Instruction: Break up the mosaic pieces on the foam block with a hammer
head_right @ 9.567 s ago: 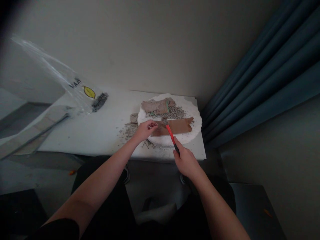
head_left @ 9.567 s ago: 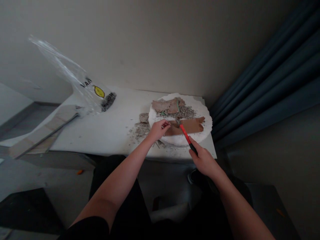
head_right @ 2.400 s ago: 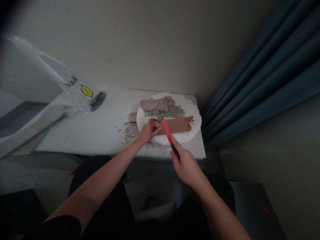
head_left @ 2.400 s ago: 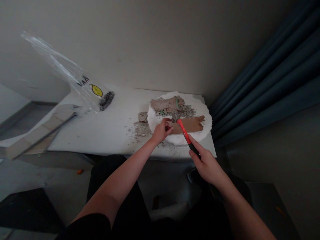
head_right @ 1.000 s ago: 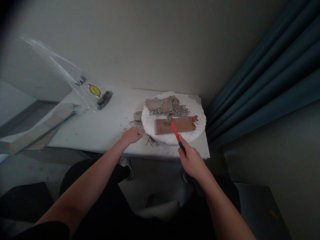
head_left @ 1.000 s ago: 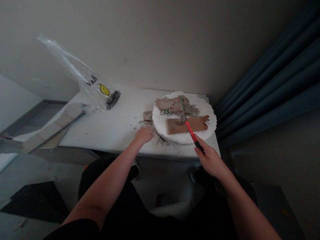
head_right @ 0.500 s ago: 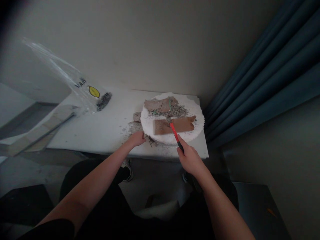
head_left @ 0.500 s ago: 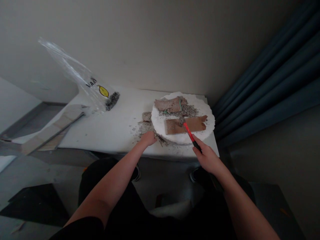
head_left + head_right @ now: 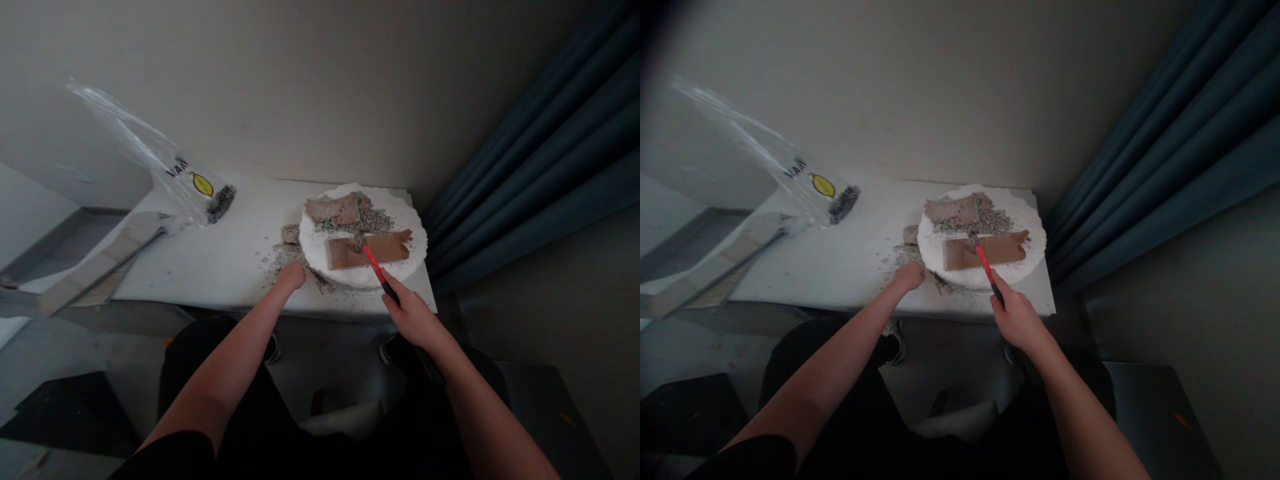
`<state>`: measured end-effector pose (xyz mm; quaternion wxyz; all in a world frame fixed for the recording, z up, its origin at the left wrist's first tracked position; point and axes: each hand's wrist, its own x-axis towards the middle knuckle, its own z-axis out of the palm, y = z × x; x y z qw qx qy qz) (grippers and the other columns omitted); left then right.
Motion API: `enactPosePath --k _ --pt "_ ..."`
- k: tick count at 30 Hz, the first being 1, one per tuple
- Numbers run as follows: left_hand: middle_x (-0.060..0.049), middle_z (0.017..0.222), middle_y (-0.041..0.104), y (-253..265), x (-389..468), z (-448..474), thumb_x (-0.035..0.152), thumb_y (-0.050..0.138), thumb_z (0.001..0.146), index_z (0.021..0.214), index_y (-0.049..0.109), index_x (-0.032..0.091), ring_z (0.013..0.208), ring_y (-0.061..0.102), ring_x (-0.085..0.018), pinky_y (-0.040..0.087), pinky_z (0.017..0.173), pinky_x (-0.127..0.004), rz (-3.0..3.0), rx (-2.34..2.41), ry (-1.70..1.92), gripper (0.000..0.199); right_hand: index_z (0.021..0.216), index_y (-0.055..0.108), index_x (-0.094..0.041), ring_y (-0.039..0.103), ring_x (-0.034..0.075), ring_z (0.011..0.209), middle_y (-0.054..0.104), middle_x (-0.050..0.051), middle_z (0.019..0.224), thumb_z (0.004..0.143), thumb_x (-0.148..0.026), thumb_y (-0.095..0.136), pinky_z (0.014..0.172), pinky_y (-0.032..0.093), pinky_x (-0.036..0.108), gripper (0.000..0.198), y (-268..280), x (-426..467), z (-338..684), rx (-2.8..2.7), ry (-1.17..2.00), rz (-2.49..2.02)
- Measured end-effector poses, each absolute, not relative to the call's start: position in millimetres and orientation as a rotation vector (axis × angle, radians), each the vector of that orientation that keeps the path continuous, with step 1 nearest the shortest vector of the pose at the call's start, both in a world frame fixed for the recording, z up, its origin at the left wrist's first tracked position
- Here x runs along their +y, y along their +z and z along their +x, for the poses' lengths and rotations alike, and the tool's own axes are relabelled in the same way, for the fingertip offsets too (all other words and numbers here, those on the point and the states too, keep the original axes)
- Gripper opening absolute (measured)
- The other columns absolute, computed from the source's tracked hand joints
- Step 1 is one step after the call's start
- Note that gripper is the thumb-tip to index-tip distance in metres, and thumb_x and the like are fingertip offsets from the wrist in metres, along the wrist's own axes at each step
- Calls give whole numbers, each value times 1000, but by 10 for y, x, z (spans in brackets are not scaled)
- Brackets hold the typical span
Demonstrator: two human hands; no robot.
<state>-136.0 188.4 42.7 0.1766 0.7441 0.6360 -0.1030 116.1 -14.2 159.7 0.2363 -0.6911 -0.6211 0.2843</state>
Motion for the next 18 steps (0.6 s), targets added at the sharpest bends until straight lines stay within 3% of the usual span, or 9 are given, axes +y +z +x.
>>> enactPosePath --k 5,9,13,18 --pt "-24 114 70 508 1975 -1400 24 53 82 103 68 11 108 67 -35 53 87 -42 2127 1829 -228 29 158 32 -21 66 34 109 69 16 123 96 -28 45 93 48 48 64 1601 -134 1159 -1684 803 -1928" --pt "-15 97 73 748 2166 -1458 25 54 79 102 64 15 96 68 -29 52 84 -39 2060 1911 339 27 157 34 -20 66 35 107 71 16 118 95 -28 45 91 49 47 64 1602 -128 1156 -1674 797 -1917" --pt "-5 89 70 929 2201 -1303 21 55 76 110 59 17 73 64 -15 51 72 -29 1838 1549 964 34 157 34 -20 68 34 93 74 16 106 95 -29 45 84 50 47 64 1609 -130 1156 -1666 798 -1942" --pt "0 79 67 970 1968 -878 29 61 77 87 62 19 68 60 -12 47 65 -26 1813 1126 980 14 158 32 -22 69 32 96 73 15 110 95 -28 45 86 50 46 64 1597 -132 1169 -1678 805 -1930"
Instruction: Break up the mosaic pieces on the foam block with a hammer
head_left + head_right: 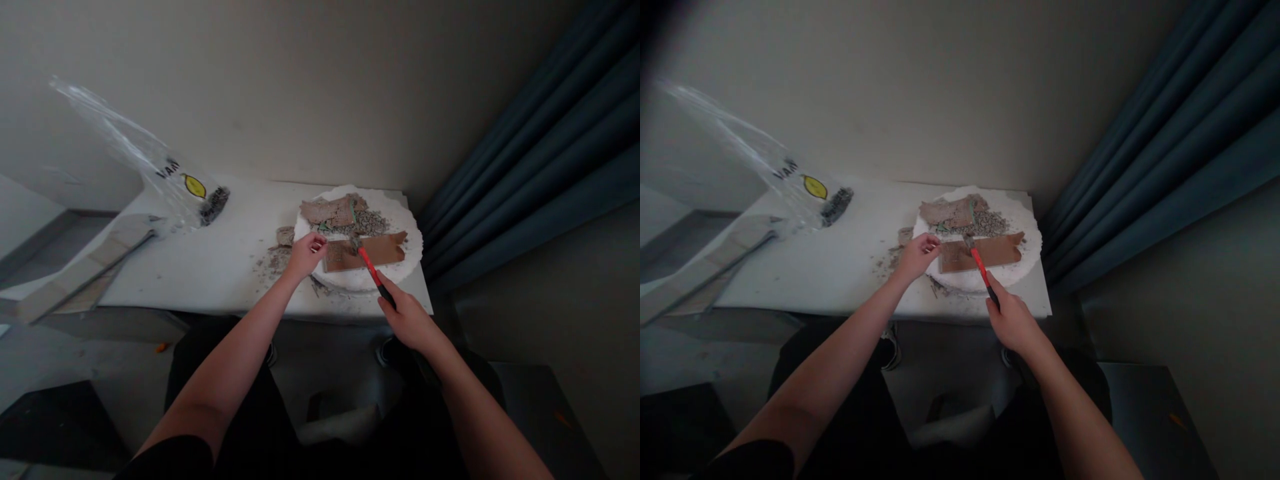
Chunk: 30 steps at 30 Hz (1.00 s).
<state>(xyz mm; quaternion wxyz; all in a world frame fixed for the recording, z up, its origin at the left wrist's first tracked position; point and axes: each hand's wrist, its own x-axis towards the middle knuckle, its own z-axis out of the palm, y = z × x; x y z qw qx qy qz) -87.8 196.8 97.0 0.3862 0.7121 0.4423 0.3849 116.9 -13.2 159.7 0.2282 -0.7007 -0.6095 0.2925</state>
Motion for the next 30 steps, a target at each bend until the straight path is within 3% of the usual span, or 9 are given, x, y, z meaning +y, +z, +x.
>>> enactPosePath --k 8,15,23,30 --pt "3 69 63 993 1952 -651 30 64 77 78 60 19 65 57 -12 46 66 -26 1854 1049 915 12 159 30 -24 62 32 118 63 15 135 96 -28 45 99 46 47 65 1577 -136 1185 -1670 822 -1894" --pt "4 67 60 973 1971 -627 32 64 76 78 57 20 62 55 -12 43 62 -26 1884 978 808 15 158 32 -24 66 32 110 68 14 126 95 -27 46 95 49 48 64 1605 -134 1181 -1664 831 -1919" --pt "4 66 60 924 1943 -609 28 62 76 80 58 20 60 53 -11 42 61 -25 1961 977 747 10 157 33 -22 58 34 126 62 14 138 95 -26 46 102 45 50 64 1615 -130 1174 -1671 825 -1915" --pt "5 63 58 909 1930 -599 28 63 78 80 58 20 58 51 -10 40 61 -25 2001 987 743 10 158 32 -22 61 33 121 63 15 135 95 -27 45 100 47 48 64 1605 -130 1185 -1688 826 -1915"
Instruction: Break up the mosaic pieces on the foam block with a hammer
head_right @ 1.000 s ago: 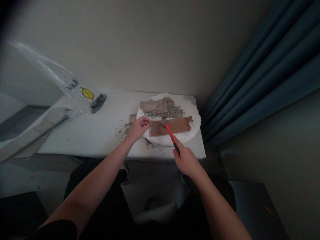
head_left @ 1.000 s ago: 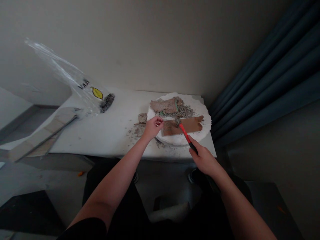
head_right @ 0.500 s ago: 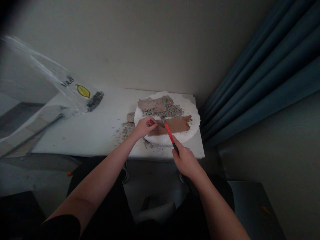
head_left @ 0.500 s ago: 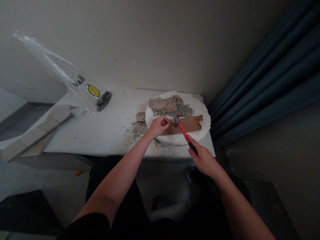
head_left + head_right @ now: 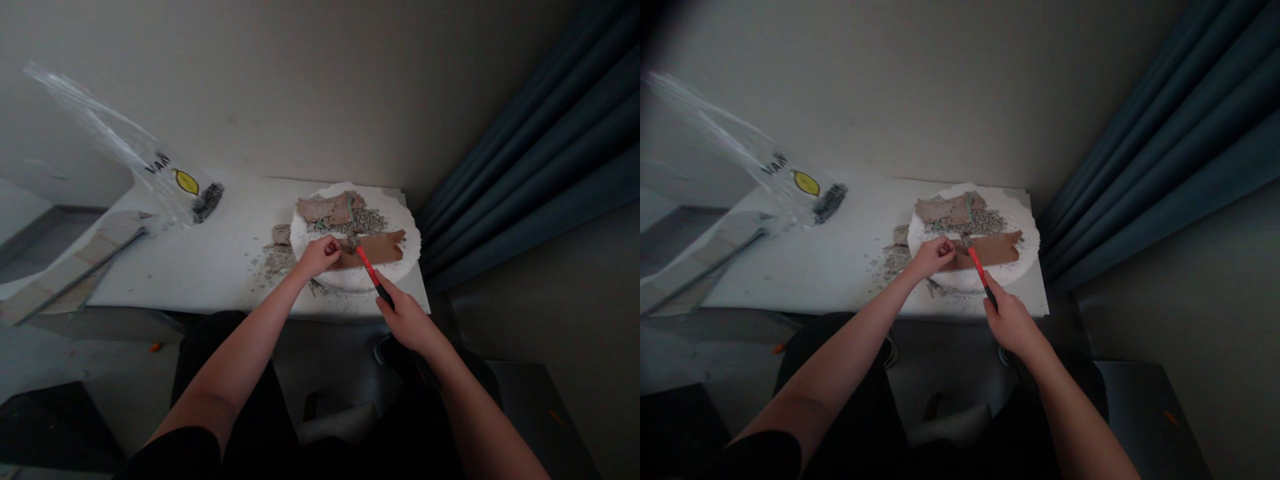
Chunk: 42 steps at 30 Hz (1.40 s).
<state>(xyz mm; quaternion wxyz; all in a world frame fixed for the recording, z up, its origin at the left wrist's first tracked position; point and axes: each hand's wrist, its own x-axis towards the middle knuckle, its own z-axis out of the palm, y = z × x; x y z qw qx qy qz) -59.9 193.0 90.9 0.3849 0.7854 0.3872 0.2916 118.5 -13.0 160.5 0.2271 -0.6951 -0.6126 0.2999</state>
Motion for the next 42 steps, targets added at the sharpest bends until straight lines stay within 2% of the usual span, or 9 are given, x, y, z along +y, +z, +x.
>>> enactPosePath --k 9,23,28,31,34,39,42 --pt "6 59 56 910 1912 -589 28 62 79 81 58 21 55 51 -11 39 60 -26 2034 993 741 8 159 29 -25 64 32 116 66 14 130 96 -27 46 96 49 49 65 1596 -129 1189 -1691 827 -1909" --pt "6 59 55 916 1890 -576 26 60 78 82 58 21 55 50 -10 39 61 -26 2068 993 732 6 158 31 -22 64 33 116 67 15 129 96 -27 46 98 48 49 65 1602 -124 1179 -1671 835 -1903" --pt "5 73 63 891 1865 -560 23 62 75 99 54 21 61 55 -10 42 64 -26 2033 948 810 25 156 36 -23 60 31 122 63 13 135 96 -29 47 101 47 47 61 1634 -151 1186 -1646 812 -1857" --pt "4 79 67 880 1846 -555 24 63 75 107 49 22 61 55 -10 42 65 -26 2029 970 813 35 157 34 -25 65 30 114 67 12 129 97 -31 45 96 50 45 61 1728 -205 1156 -1612 799 -1811" --pt "4 82 68 876 1831 -555 26 63 77 110 46 22 59 53 -9 41 62 -25 2004 982 815 38 159 27 -27 70 27 97 72 10 118 98 -32 44 87 54 42 64 1819 -248 1105 -1597 823 -1784" --pt "4 78 67 853 1826 -560 26 65 76 111 44 22 59 53 -9 39 61 -25 2023 1014 807 42 157 35 -26 65 28 113 67 11 129 97 -31 45 97 50 44 60 1857 -269 1050 -1630 855 -1756" --pt "4 79 67 829 1834 -560 25 65 76 111 43 22 58 52 -9 39 61 -24 2037 999 812 41 158 31 -28 68 27 105 70 11 123 98 -31 44 95 51 44 61 1872 -279 1043 -1613 858 -1768"
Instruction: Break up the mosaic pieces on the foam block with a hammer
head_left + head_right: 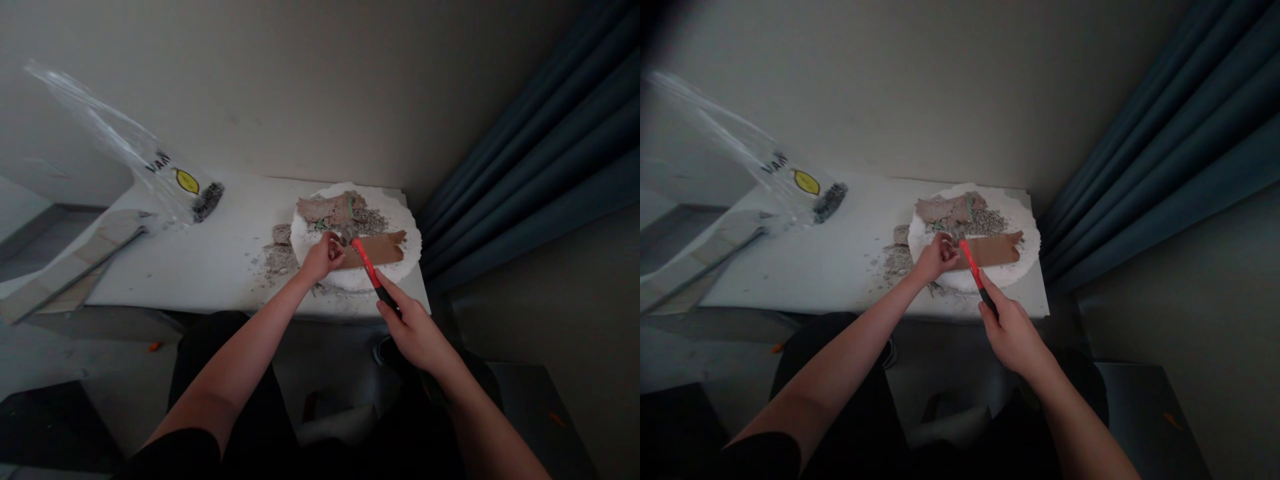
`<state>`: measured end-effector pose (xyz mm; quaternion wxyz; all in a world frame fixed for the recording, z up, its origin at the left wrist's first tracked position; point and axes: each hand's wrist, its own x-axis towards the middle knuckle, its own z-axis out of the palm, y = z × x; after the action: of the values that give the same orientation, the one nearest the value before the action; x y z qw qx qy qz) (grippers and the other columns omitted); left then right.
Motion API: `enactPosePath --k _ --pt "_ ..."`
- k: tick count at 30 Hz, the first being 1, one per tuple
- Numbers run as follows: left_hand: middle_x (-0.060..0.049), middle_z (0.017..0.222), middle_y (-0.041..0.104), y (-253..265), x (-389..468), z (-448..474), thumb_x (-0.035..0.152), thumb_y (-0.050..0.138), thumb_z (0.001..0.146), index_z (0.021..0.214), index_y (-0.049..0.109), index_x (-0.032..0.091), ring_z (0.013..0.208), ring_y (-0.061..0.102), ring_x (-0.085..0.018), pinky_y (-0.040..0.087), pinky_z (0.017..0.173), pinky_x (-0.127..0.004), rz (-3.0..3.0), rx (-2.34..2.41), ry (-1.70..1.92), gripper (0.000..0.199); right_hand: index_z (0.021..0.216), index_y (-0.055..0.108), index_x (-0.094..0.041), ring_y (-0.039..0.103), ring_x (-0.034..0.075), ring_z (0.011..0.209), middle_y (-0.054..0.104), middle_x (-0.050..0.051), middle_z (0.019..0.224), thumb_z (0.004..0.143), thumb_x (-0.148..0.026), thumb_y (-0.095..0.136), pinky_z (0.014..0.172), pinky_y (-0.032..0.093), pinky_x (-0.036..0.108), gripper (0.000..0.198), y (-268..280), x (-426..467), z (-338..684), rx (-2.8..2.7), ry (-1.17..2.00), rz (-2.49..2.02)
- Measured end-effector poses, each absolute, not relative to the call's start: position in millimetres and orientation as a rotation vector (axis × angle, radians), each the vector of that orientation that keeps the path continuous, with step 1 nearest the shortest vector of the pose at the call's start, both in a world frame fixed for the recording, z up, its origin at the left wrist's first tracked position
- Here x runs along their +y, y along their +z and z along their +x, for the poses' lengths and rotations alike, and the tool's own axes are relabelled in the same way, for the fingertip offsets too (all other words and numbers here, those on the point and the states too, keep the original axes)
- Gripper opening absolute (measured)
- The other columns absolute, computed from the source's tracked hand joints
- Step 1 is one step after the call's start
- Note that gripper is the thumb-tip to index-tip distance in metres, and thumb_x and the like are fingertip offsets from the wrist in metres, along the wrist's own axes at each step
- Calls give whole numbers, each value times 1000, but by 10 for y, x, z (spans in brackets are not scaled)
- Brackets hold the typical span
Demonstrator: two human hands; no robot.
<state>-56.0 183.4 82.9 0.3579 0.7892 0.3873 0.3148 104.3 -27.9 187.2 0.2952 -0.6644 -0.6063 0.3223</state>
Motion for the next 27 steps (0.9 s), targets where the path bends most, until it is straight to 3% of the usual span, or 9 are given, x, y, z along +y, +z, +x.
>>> enactPosePath --k 7,12,16,21,27 --pt "4 77 67 824 1828 -570 24 66 75 113 45 22 61 54 -11 41 63 -26 2069 1034 770 44 157 34 -24 65 29 112 70 12 122 97 -29 44 100 48 46 61 1842 -263 1029 -1653 861 -1773" --pt "2 84 67 792 1831 -547 22 65 75 121 43 21 62 55 -10 42 63 -26 2023 1002 802 51 160 27 -26 70 27 95 73 10 111 99 -31 43 90 52 43 63 1843 -270 1024 -1644 851 -1788" --pt "2 81 64 786 1839 -547 26 69 73 122 43 21 67 57 -13 43 64 -27 2024 1041 781 56 158 32 -23 66 30 111 69 13 125 97 -29 43 97 49 46 62 1809 -255 1019 -1683 871 -1786" --pt "-4 108 63 887 1916 -684 22 68 70 120 46 22 75 56 -11 45 67 -26 1982 1034 909 55 159 29 -26 64 29 114 70 12 123 98 -30 43 99 48 45 63 1787 -256 1011 -1663 828 -1786" --pt "1 90 59 929 2080 -919 13 55 72 110 47 22 68 52 -10 44 67 -27 1780 1298 1155 40 158 31 -20 68 31 98 73 14 107 97 -28 42 90 50 45 63 1718 -221 997 -1706 837 -1883"
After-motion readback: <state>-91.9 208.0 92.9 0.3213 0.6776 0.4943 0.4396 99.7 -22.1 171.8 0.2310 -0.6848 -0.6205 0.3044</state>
